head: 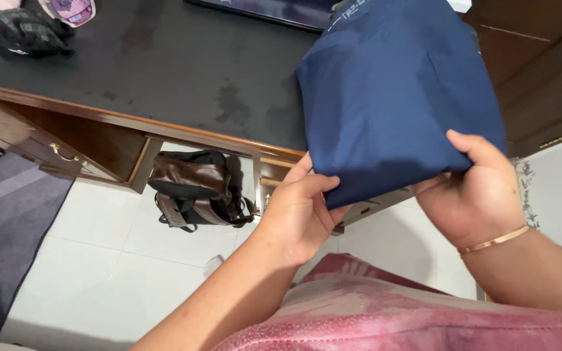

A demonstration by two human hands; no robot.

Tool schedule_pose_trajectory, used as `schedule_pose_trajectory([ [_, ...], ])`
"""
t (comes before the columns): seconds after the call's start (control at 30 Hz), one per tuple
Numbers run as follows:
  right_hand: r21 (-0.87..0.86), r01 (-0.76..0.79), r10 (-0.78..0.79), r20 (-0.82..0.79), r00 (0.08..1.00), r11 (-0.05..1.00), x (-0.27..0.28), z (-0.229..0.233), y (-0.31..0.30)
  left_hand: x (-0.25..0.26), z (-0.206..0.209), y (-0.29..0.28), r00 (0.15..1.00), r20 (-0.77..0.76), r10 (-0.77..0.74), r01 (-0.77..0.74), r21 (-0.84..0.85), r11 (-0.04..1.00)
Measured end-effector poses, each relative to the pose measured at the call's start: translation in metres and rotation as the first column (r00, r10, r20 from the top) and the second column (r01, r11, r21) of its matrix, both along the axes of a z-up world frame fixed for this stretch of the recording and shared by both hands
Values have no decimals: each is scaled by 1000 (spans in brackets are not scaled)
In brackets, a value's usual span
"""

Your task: The person folds several shirts, sprays them with a liquid from a bottle, and places them into a laundry basket.

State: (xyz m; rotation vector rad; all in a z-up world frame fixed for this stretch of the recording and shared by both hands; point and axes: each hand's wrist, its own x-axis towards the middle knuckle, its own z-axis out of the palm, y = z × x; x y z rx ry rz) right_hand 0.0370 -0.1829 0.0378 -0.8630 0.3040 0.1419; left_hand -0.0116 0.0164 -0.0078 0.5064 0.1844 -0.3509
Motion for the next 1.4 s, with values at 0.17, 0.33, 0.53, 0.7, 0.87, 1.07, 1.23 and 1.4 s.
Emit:
schedule_pose_trajectory([
  [0.17, -68, -120, 132, 220, 966, 990, -9, 25, 36, 1, -28, 27, 993, -37, -116, 107, -189, 976],
  [0.33, -124, -240, 264, 241, 934, 963, -8, 51, 108, -8, -52, 71, 917, 198, -347, 385, -668, 637],
  [0.53, -81, -460, 462, 297, 836, 884, 7, 73, 212, 0, -38, 174, 946, -19, -324, 247, -605, 757],
  [0.7, -105, -537, 540, 326, 776, 837, 30, 86, 279, -11, -3, 267, 991, -112, -78, 1, -564, 825],
  [0.87, 202, -734, 671, 303, 677, 649, 71, 62, 284, -13, 28, 352, 929, -213, 302, -331, -114, 937],
  [1.07, 278, -759, 736, 202, 646, 589, 107, 27, 269, -13, 26, 425, 898, -282, 338, -361, -32, 932],
  [1.23, -73, -677, 678, -7, 735, 733, 130, 20, 290, 7, 17, 439, 914, -183, 363, -325, 206, 923],
  [1.4, -106, -646, 652, 33, 757, 756, 168, 38, 295, 50, 37, 425, 882, 67, 466, -471, 123, 874],
])
